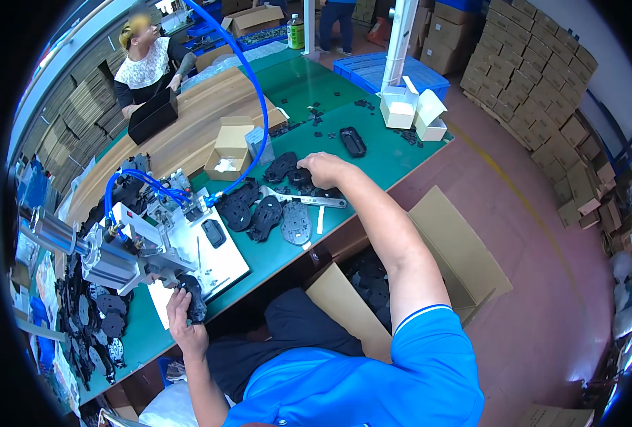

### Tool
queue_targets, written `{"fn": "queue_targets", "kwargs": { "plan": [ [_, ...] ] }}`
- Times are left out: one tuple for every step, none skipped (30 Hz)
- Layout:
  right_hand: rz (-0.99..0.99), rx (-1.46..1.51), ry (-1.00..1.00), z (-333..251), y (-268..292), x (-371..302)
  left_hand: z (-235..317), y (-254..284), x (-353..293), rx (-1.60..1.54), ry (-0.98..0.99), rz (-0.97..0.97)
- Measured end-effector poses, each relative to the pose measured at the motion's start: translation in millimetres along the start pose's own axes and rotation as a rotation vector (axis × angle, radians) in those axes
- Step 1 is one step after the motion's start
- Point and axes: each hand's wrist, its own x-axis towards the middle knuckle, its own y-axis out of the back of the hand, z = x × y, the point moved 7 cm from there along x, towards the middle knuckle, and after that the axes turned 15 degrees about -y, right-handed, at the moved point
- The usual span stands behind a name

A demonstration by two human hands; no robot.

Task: Assembling or stamping circular electronic components using a press machine.

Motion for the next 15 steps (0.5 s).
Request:
{"fn": "queue_targets", "kwargs": {
  "plan": [
    [0.016,0.06,0.013,4.2,0.1,0.2,0.4,0.4,0.2,-0.001,0.0,0.003],
    [0.032,0.119,0.026,8.9,0.3,0.0,0.7,0.2,0.7,-0.003,0.0,0.005],
    [0.048,0.179,0.039,14.5,0.6,-0.7,1.0,-1.2,1.7,-0.004,-0.001,0.007],
    [0.055,0.256,0.018,14.5,4.6,-1.9,0.7,-1.2,1.7,0.0,0.004,0.005],
    [0.06,0.333,-0.005,16.5,9.0,-3.8,0.8,-1.9,3.0,-0.001,0.002,0.009],
    [0.05,0.336,-0.004,16.9,14.4,-8.9,0.6,-2.2,2.7,-0.002,0.002,0.007],
    [0.088,0.388,-0.075,26.6,26.0,-12.6,0.4,-3.0,2.9,-0.005,0.002,0.005],
    [0.121,0.439,-0.147,30.6,36.3,-22.1,-0.1,-1.7,0.7,-0.005,0.006,-0.002],
    [0.171,0.479,-0.172,30.6,45.3,-35.3,-1.1,-1.8,-0.2,-0.002,0.015,-0.017],
    [0.217,0.517,-0.189,22.8,59.3,-50.0,-1.3,-1.2,-0.4,-0.006,0.014,-0.014],
    [0.195,0.519,-0.185,13.0,69.7,-68.4,-1.7,-1.5,0.3,-0.011,0.013,-0.012],
    [0.178,0.534,-0.152,-0.6,83.2,-94.8,-1.6,-1.4,0.2,-0.02,0.011,-0.007],
    [0.162,0.55,-0.116,-6.3,85.1,-115.4,-0.7,-0.8,0.1,-0.026,0.009,0.001],
    [0.105,0.603,-0.011,-7.0,75.0,-131.4,-1.4,-0.6,-0.4,-0.02,0.023,-0.008],
    [0.047,0.656,0.095,-5.7,65.7,-150.4,-1.2,0.5,-1.4,-0.018,0.025,-0.004]
  ]
}}
